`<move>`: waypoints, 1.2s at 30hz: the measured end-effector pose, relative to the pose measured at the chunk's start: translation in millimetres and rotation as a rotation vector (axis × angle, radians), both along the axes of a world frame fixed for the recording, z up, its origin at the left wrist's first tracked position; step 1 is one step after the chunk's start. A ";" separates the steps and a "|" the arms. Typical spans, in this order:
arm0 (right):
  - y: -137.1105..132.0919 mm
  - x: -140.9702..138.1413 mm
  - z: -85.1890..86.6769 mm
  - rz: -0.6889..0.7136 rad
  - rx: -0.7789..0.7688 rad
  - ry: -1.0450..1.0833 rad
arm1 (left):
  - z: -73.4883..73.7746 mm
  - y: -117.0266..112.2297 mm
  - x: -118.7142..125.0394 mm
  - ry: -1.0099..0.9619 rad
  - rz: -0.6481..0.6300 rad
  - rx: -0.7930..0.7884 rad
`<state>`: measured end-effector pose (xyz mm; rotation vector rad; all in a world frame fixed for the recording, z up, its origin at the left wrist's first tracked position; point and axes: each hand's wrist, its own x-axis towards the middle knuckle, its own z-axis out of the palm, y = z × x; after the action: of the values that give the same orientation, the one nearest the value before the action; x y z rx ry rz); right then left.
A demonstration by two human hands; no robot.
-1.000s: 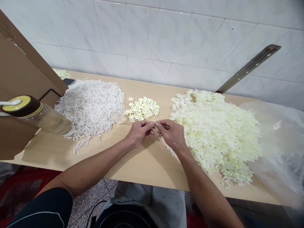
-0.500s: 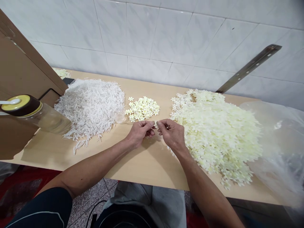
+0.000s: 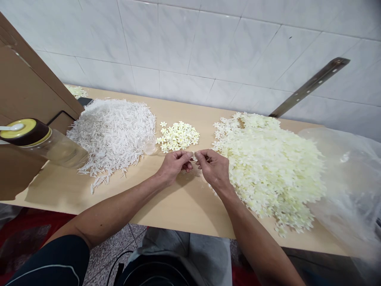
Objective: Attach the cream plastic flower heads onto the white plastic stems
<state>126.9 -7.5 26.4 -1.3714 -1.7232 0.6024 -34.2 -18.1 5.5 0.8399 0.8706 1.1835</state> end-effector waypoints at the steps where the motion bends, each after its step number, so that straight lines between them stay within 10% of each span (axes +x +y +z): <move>1: 0.0 -0.1 0.2 0.004 -0.005 0.005 | 0.4 -0.3 0.0 0.004 0.000 0.001; 19: 11.0 -2.8 -8.3 0.023 -0.192 0.495 | -3.3 4.8 2.1 -0.036 0.129 -0.089; 28: 12.1 14.4 17.8 0.194 -0.440 0.995 | 2.1 4.3 -0.1 -0.038 0.147 -0.113; 36: 7.2 22.1 26.3 0.269 -0.450 0.999 | 2.3 1.7 0.3 -0.016 0.097 -0.100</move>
<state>149.0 -0.3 52.7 -0.8338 -0.9585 1.5775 -33.9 -16.3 7.8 0.7124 0.9584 1.2192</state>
